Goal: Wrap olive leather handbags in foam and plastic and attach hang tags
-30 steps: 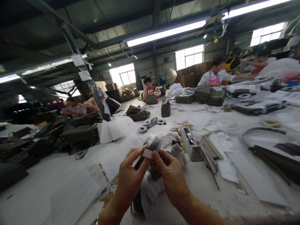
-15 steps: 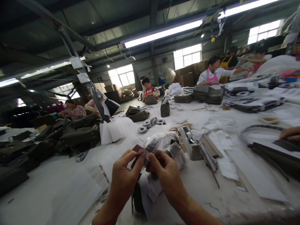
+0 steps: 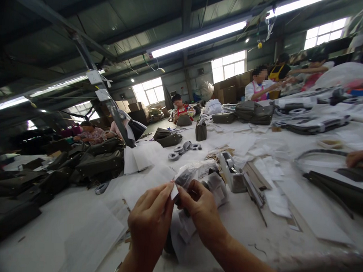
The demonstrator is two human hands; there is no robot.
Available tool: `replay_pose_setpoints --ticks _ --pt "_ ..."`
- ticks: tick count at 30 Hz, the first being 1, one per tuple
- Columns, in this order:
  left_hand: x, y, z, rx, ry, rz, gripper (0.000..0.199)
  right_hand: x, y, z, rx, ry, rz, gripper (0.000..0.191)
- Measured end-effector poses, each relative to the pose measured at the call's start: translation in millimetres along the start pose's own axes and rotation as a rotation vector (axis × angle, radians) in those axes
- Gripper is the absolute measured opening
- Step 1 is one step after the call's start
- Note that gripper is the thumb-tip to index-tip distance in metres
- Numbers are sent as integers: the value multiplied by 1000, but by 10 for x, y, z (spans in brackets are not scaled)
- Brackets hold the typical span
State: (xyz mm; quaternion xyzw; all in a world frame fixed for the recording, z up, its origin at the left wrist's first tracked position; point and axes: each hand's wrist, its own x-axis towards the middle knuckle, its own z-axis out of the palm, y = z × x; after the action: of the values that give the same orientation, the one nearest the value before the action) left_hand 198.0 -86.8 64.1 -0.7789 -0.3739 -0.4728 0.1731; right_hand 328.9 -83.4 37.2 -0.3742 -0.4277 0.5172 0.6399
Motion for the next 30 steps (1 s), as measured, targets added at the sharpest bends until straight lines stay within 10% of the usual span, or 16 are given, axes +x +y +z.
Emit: replay_pose_setpoints --ticks 13,21,25,30 --pt "-153 -48 78 -29 -130 17 51 -4 -72 -144 -68 -73 -65 33" --pt "261 -309 -63 -603 -535 -525 36 131 -157 -273 -69 -226 -47 35" --pt "306 -304 9 -798 -544 -711 37 400 -88 -737 -286 -246 -114 34" --pt "265 -335 116 -927 -292 -967 52 1004 51 -1848 -1050 396 -137 47"
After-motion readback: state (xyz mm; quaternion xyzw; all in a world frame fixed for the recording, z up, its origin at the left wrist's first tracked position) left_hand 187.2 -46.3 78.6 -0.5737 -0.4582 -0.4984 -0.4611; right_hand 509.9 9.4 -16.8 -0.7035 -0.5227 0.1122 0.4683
